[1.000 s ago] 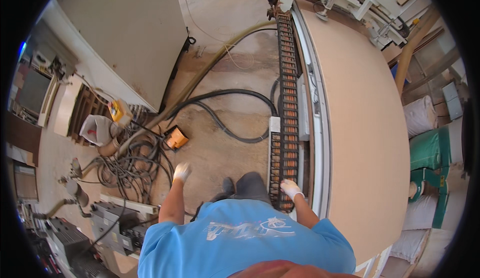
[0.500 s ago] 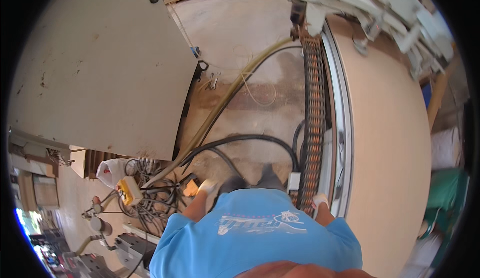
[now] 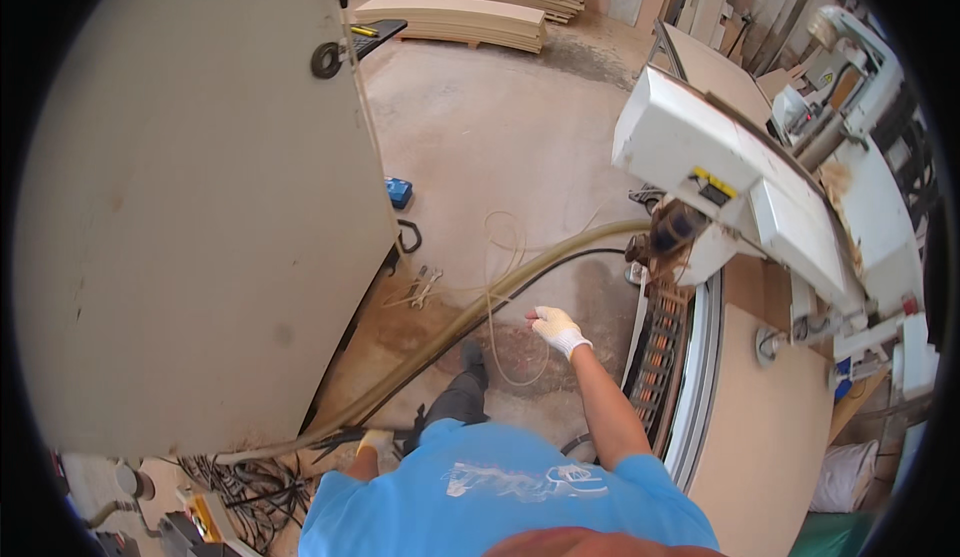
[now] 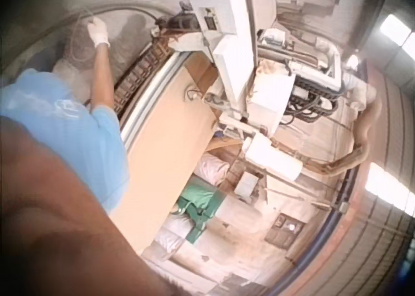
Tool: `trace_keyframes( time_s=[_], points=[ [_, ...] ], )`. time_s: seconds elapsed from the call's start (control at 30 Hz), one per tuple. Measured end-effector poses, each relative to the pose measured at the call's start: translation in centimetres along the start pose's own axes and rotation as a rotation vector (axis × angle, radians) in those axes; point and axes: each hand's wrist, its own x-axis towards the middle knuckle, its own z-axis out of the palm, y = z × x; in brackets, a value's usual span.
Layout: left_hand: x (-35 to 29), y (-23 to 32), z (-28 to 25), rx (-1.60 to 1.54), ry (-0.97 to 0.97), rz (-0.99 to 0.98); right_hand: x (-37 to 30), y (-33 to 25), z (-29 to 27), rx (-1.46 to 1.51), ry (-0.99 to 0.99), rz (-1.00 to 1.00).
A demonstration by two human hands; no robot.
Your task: The person picks up and stacks wooden planks, then moves large flat panels onto a machine table. They use a yellow tool to adjust the machine, interact with a control panel, and carry additional panels to a workbench.
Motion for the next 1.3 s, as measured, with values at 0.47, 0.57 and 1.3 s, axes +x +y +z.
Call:
trace_keyframes(
  time_s=[0.47, 0.57, 1.3],
  points=[
    [38.0, 12.4, -58.4, -0.995, 0.777, -0.131, 27.0, 2.9, -17.1, 0.018, -0.438, 0.443],
    [45.2, 11.3, -68.2, -1.237, 0.997, -0.112, 38.1, 3.7, -21.6, -0.007, -0.471, 0.480],
    [64.2, 8.0, -97.7, -1.792, 2.254, -0.103, 114.2, -40.0, -50.0, -0.540, -0.643, -0.478]
  ],
)
